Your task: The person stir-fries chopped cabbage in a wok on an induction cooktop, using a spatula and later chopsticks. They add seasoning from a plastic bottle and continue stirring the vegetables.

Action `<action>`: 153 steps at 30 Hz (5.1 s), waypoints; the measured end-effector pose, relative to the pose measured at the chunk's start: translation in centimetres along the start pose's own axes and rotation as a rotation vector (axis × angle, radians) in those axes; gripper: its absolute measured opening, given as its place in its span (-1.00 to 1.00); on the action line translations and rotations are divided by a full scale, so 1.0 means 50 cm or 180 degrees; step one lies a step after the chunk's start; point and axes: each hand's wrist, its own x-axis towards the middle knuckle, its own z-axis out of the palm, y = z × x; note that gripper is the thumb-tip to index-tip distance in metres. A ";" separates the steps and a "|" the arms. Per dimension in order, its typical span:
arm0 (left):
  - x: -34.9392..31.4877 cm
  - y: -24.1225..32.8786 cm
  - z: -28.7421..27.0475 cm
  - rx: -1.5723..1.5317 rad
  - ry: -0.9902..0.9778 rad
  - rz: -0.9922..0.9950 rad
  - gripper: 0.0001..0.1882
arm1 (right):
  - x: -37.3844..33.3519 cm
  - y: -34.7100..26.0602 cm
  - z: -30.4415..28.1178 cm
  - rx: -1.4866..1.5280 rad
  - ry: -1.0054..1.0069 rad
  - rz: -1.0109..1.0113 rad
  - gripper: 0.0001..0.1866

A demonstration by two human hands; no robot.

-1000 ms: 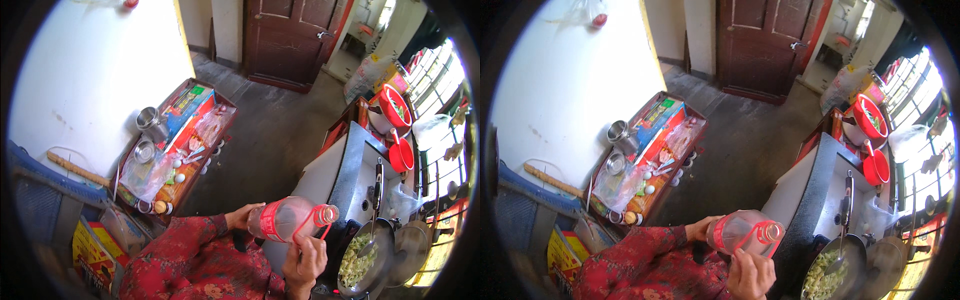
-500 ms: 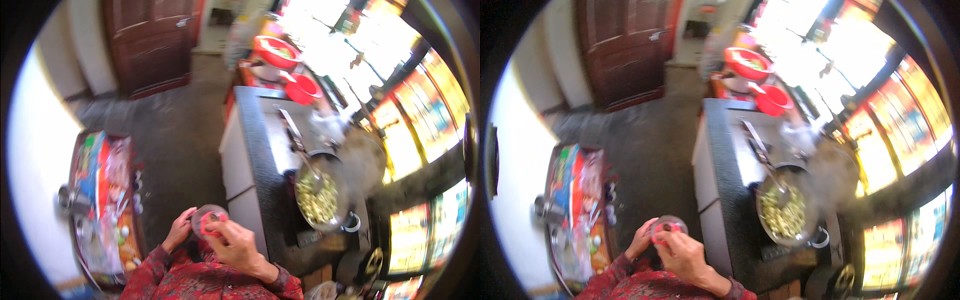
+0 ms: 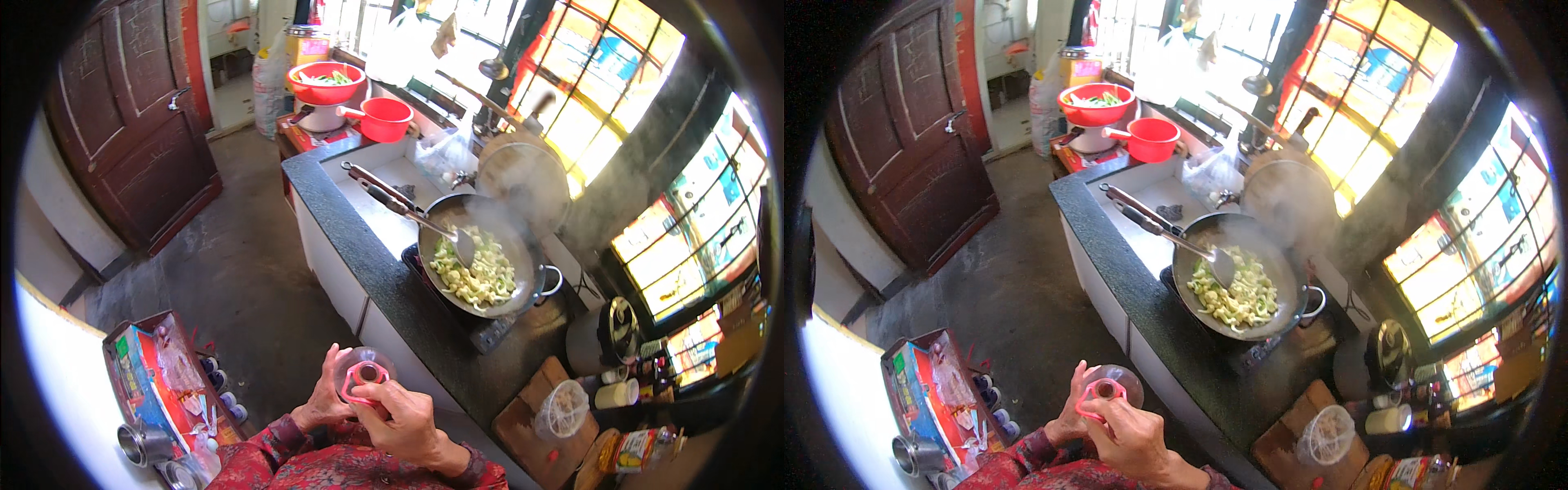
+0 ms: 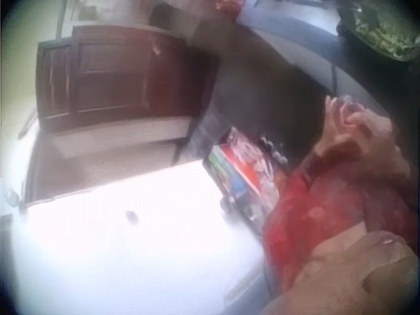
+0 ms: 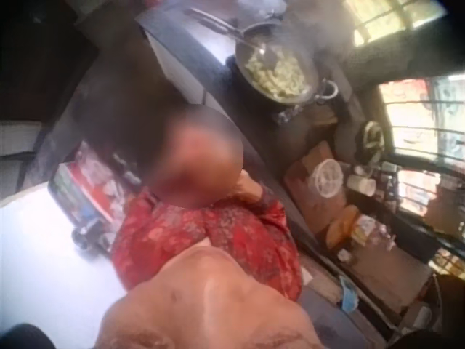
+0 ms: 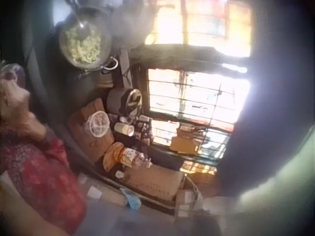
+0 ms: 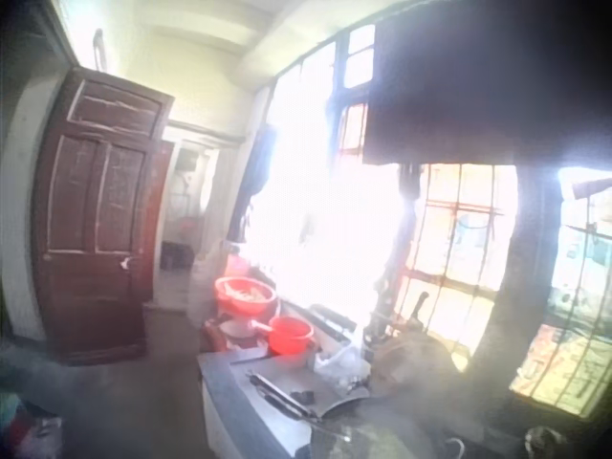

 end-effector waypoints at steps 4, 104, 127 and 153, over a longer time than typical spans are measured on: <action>0.038 0.012 0.027 -0.0372 0.0016 0.0032 0.40 | -0.020 0.003 -0.007 -0.0285 0.0390 -0.0637 -0.79; 0.377 0.138 0.498 -0.0836 -0.1272 0.0653 0.17 | -0.006 0.013 -0.656 -0.2669 -0.1985 0.0981 -0.70; 0.324 0.109 0.607 -0.0890 0.0324 0.1104 0.09 | -0.039 0.043 -0.696 -0.3428 -0.2526 0.0444 -0.46; 0.332 0.121 0.569 -0.0027 0.0114 0.1205 0.13 | -0.028 0.040 -0.648 -0.2924 -0.1595 0.1133 -0.69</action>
